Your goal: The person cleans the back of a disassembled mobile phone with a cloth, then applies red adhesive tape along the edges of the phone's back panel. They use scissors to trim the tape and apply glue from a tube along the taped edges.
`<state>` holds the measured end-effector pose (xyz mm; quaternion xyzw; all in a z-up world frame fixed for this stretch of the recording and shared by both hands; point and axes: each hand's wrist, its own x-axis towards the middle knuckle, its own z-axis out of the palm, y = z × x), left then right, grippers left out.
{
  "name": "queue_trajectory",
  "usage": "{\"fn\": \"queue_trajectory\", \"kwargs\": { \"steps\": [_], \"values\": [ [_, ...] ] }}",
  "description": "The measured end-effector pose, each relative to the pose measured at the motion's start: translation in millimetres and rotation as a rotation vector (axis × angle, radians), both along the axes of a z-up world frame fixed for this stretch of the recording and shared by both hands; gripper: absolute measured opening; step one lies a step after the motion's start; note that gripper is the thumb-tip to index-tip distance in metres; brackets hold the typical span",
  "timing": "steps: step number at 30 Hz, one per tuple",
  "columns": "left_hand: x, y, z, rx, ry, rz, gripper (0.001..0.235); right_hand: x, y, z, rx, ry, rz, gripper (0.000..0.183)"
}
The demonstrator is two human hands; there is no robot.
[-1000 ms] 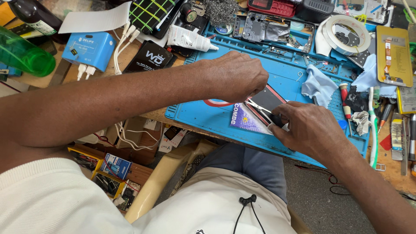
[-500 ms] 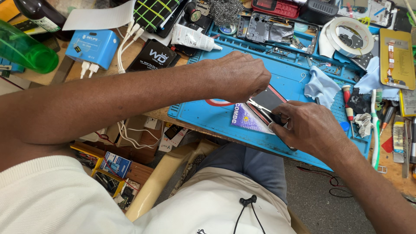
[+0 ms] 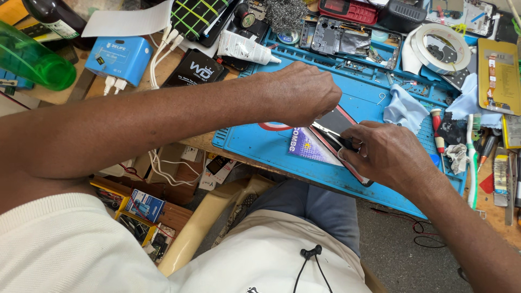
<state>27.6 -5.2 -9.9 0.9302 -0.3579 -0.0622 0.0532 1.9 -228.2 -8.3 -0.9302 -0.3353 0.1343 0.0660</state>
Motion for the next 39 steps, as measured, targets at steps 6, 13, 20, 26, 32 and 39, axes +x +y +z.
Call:
{"fn": "queue_trajectory", "kwargs": {
  "steps": [6,13,20,26,32,39],
  "values": [
    [-1,-1,5,0.027,0.015,0.0,0.007,3,4,-1,-0.027,-0.034,0.023,0.033],
    [-1,-1,8,0.056,0.049,0.033,0.011,2,8,0,0.029,-0.045,0.058,0.034],
    [0,1,10,0.077,0.058,0.05,0.017,6,15,2,-0.026,-0.084,0.106,0.033],
    [3,3,7,0.074,0.033,0.042,0.012,5,17,5,-0.049,-0.081,0.137,0.031],
    [7,3,5,0.063,0.051,0.053,0.015,8,18,2,-0.117,-0.091,0.173,0.028],
    [-1,8,11,0.081,0.023,0.061,0.011,9,20,0,-0.024,-0.071,0.203,0.025]
  ]
}}
